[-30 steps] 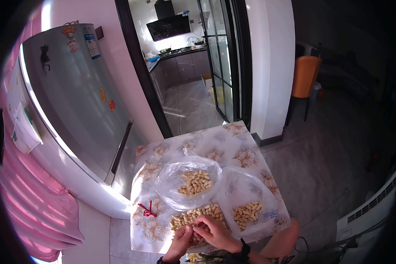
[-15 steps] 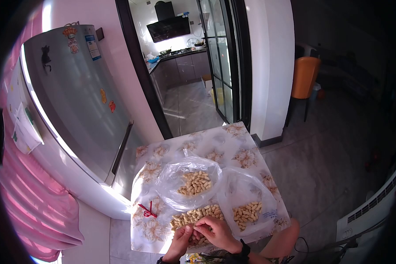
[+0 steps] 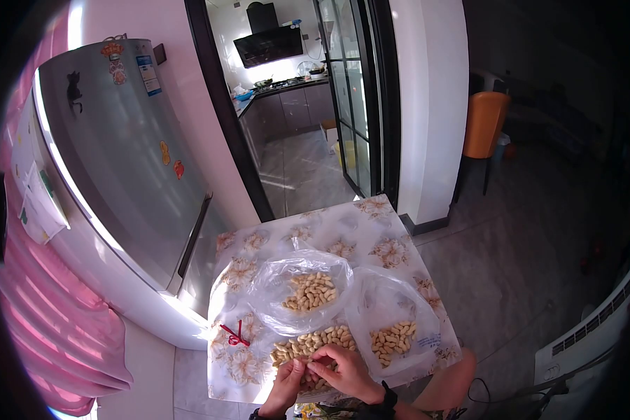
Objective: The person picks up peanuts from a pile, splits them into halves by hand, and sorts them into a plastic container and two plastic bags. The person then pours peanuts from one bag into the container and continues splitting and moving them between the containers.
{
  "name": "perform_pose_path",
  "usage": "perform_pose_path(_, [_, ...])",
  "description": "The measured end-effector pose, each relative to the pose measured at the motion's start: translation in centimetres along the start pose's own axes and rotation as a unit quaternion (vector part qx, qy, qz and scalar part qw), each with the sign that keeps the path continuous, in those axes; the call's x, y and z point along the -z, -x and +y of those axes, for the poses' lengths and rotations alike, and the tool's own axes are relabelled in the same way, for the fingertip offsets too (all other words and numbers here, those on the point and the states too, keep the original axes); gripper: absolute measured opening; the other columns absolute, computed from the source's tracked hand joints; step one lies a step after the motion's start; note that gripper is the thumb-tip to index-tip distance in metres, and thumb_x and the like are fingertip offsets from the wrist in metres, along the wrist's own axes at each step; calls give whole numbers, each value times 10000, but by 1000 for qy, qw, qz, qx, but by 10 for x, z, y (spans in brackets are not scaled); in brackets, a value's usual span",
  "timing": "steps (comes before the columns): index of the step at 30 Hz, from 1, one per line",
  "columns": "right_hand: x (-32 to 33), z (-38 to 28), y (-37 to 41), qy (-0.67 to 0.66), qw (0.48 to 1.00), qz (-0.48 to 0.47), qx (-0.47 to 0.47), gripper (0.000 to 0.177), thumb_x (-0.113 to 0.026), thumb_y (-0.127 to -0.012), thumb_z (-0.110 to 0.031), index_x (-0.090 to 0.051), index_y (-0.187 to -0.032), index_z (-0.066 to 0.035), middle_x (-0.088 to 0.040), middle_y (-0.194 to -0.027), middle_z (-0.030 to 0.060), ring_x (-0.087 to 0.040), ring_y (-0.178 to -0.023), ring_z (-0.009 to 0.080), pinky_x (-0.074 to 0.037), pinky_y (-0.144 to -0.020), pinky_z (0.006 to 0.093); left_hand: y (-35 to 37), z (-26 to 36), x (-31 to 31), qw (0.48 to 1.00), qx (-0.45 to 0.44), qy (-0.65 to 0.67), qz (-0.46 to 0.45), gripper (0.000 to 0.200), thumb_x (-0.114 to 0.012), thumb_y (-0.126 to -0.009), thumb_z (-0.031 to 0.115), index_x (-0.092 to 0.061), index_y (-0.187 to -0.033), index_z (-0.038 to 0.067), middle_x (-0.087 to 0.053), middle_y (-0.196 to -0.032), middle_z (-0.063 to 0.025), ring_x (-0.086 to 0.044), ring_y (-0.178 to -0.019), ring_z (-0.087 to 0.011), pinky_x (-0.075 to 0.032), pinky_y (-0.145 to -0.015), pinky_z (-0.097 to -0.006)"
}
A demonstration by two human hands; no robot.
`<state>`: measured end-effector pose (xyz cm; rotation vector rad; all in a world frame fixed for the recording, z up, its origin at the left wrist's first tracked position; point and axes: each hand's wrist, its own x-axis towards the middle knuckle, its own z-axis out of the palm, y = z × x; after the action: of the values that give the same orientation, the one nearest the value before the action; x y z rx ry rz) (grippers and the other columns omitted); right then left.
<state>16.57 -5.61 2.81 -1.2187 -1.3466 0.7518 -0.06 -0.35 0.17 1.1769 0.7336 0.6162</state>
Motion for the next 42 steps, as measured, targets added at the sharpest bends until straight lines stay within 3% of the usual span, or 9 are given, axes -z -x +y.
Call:
perform_pose_path(10, [0,10,2,25,1000,1,-1,208,-724,-887,-168,-647,-1000,-11,-680,-885,81,-697,-807,181,-538,-640,286,-2,5,-1,1000,7,6,-12,433,-429,-1032,479,-550,-901,84,-580,-752,2,-500,-617,-59,-396,-555,-198])
perform_pose_path(26, [-1,5,1,21,999,30,6,190,-726,-882,-140,-639,-993,-12,-685,-863,74,-675,-731,157,-530,-640,279,-3,10,-6,999,9,53,1,291,-460,-1054,334,-532,-965,66,-557,-778,18,-430,-600,-31,-336,-526,-183])
perform_pose_path(32, [-1,5,1,31,999,33,10,190,-729,-875,-136,-644,-994,-15,-692,-869,74,-680,-739,162,-532,-642,281,-3,9,-6,998,26,55,17,249,-485,-1047,313,-534,-979,78,-578,-795,16,-449,-610,-30,-352,-535,-176])
perform_pose_path(34, [-1,4,1,33,999,28,-14,176,-738,-857,-106,-654,-980,-11,-708,-870,68,-690,-793,143,-537,-716,278,-3,14,-8,998,32,54,19,241,-489,-1044,319,-530,-954,99,-576,-779,23,-467,-616,-34,-363,-539,-176])
perform_pose_path(37, [-1,6,1,31,999,34,11,190,-729,-874,-140,-646,-992,-16,-695,-872,74,-681,-738,164,-533,-640,284,-3,15,-8,998,39,52,22,232,-495,-1039,322,-525,-932,119,-576,-766,29,-484,-622,-38,-372,-544,-176])
perform_pose_path(42, [-1,2,1,25,999,31,-13,183,-731,-868,-118,-652,-994,-11,-702,-872,72,-683,-766,148,-534,-684,279,-3,14,-7,998,34,55,15,222,-494,-1039,319,-522,-949,118,-583,-778,24,-486,-624,-40,-369,-544,-175])
